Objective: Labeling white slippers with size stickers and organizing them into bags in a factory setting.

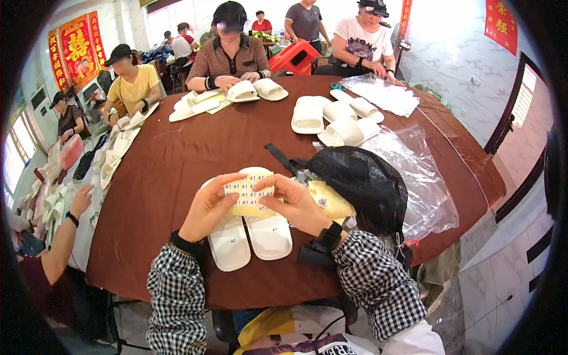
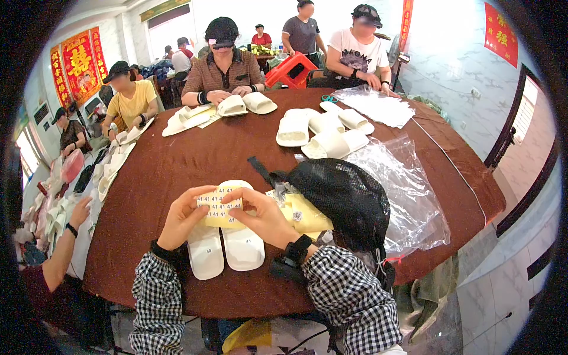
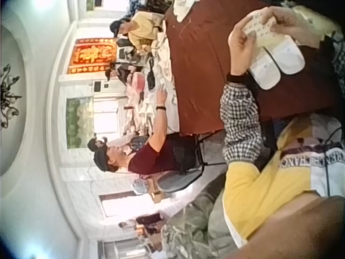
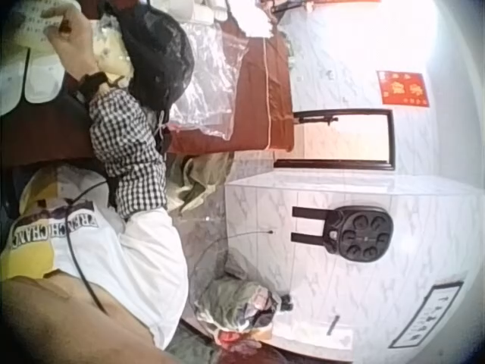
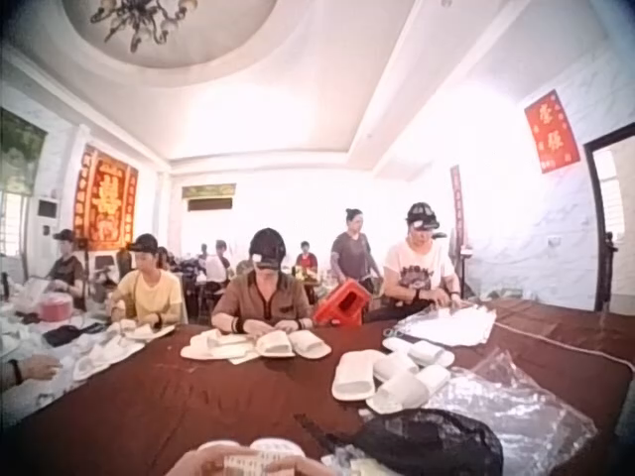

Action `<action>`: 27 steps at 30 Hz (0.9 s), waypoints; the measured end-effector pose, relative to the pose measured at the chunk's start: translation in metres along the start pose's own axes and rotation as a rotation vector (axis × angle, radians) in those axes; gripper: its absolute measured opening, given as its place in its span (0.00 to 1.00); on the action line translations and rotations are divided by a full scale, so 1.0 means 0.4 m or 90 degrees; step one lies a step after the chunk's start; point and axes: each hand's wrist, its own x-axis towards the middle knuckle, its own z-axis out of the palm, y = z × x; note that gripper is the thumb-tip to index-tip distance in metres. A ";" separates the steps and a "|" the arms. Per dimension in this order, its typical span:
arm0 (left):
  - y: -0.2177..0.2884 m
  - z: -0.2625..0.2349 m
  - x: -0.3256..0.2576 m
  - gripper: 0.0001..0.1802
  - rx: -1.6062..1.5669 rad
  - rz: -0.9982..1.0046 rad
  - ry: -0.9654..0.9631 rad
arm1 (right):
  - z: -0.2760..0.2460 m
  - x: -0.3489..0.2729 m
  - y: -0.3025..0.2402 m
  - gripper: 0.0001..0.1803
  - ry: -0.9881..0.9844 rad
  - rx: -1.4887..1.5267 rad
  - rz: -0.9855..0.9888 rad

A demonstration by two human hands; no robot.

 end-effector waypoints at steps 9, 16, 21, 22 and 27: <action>-0.030 -0.032 0.007 0.19 0.098 0.026 0.073 | -0.074 0.011 0.010 0.11 0.223 0.211 -0.020; -0.017 -0.014 0.002 0.13 0.394 0.099 0.002 | -0.081 0.013 0.022 0.13 0.221 0.233 0.104; 0.018 0.022 -0.019 0.16 0.483 0.200 0.032 | -0.083 0.015 0.044 0.13 0.204 0.209 0.098; 0.032 0.035 -0.040 0.17 0.552 0.210 -0.005 | -0.083 0.014 0.050 0.13 0.208 0.213 0.104; 0.067 0.115 -0.130 0.30 0.723 0.173 -0.209 | -0.073 0.009 0.070 0.15 0.192 0.230 0.100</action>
